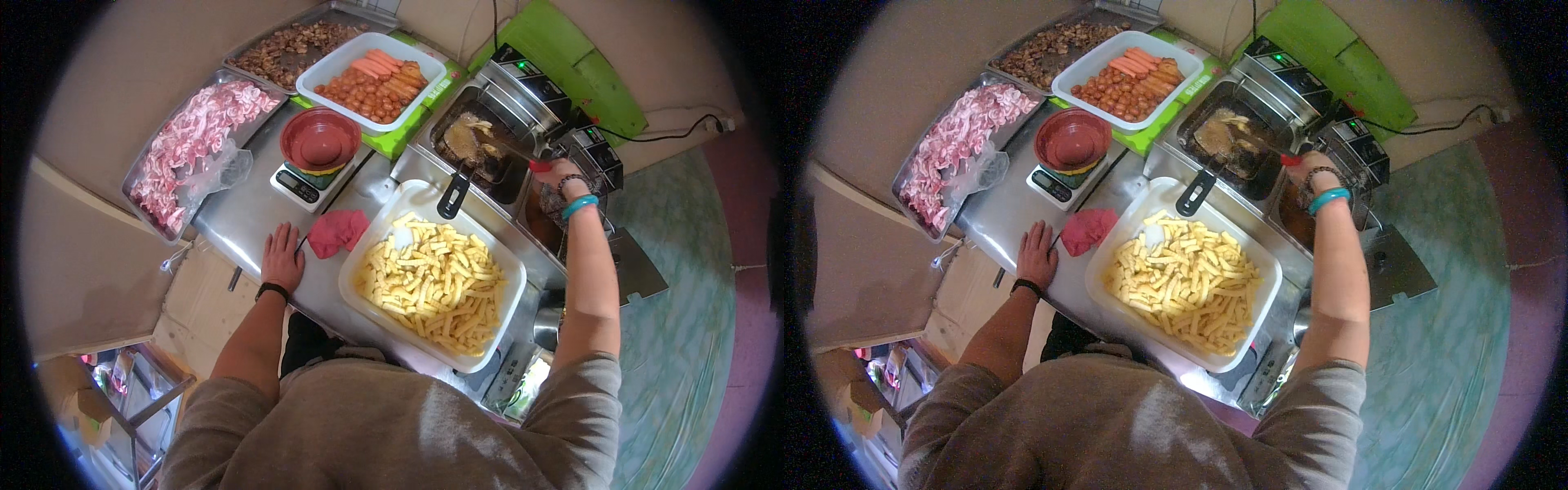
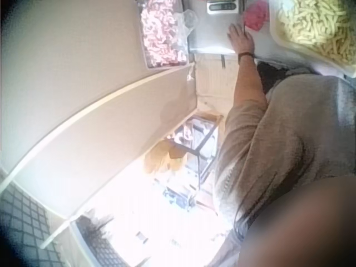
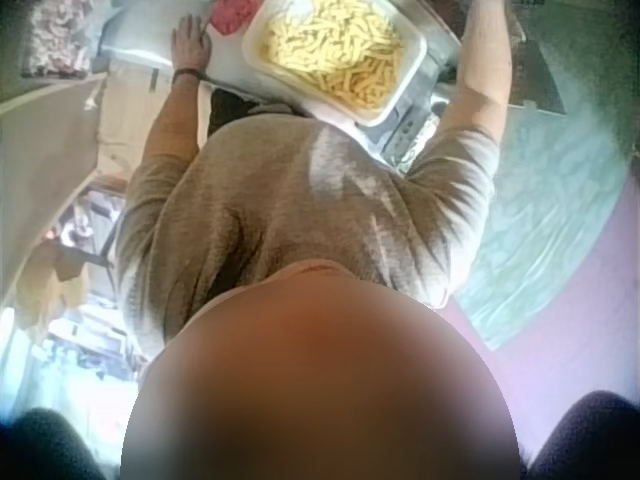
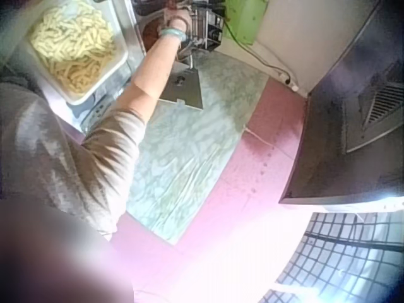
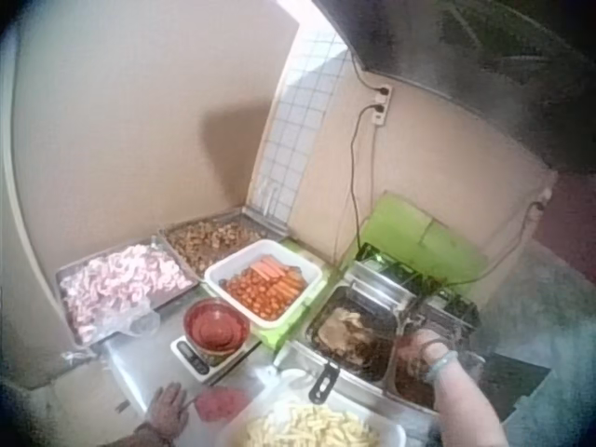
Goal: The person fries meat and fries in a deep fryer, then assembles a food order by placing lettuce and the fried items into a paper cone. They add a powdered seasoning and fold the cone to complete the order.
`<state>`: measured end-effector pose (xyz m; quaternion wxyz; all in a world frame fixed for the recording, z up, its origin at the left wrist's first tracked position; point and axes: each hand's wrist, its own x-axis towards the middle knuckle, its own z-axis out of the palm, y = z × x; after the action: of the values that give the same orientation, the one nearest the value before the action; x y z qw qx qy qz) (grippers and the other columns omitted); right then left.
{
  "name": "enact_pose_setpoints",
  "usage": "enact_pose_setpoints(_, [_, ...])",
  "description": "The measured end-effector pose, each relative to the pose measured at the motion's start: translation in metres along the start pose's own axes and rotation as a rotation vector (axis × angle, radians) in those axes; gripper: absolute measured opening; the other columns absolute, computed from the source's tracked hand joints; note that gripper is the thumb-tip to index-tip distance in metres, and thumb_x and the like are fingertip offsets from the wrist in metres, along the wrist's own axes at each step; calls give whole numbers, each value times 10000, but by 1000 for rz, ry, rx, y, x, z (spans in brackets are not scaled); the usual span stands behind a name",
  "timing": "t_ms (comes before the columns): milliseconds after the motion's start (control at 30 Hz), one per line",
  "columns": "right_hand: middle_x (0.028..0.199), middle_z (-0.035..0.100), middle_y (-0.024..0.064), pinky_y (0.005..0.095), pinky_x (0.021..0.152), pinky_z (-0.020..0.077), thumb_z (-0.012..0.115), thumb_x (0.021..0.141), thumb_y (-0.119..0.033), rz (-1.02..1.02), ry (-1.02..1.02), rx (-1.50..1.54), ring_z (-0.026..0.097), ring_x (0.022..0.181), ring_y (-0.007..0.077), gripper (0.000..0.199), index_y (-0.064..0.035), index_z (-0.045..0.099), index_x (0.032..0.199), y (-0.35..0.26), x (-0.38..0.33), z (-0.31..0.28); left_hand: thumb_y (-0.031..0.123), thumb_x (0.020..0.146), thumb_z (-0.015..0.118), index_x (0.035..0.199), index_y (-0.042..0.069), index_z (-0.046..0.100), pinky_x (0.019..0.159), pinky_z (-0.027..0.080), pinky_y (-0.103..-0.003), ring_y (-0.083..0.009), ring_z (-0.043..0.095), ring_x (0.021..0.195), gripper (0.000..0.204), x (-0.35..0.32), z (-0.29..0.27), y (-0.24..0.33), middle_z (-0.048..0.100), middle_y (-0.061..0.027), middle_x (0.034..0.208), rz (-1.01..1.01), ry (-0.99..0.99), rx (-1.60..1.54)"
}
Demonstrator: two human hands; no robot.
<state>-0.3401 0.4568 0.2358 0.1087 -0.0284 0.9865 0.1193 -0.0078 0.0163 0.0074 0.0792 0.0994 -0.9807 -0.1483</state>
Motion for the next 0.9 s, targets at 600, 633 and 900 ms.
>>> enact_pose_setpoints(600, [643, 612, 74, 299, 530, 463, 687, 635, -309, -181, -38, 224, 588, 561, 169, 375, -86, 641, 933, -1, -60, -31, 185, 779, 493, 1254, 66, 374, 1052, 181, -414, -256, 265, 1263, 503, -5, 1, -3, 303, -120, 1349, -5, 14, 17])
enact_pose_setpoints(633, [695, 625, 97, 324, 581, 468, 690, 637, -316, -332, 169, 130, 603, 629, 203, 385, -90, 636, 944, 17, -48, -15, 190, 781, 490, 1251, 64, 377, 1049, 184, -414, -255, 267, 1262, 499, -1, 1, -1, 307, -121, 1345, 6, 16, 9])
enact_pose_setpoints(900, [963, 609, 139, 380, 789, 456, 639, 680, -351, -180, 62, 51, 571, 917, 302, 408, -133, 607, 1024, -49, -51, 12, 193, 780, 485, 1246, 68, 383, 1045, 187, -413, -254, 267, 1263, 493, -2, 3, -4, 310, -122, 1341, 8, 35, 14])
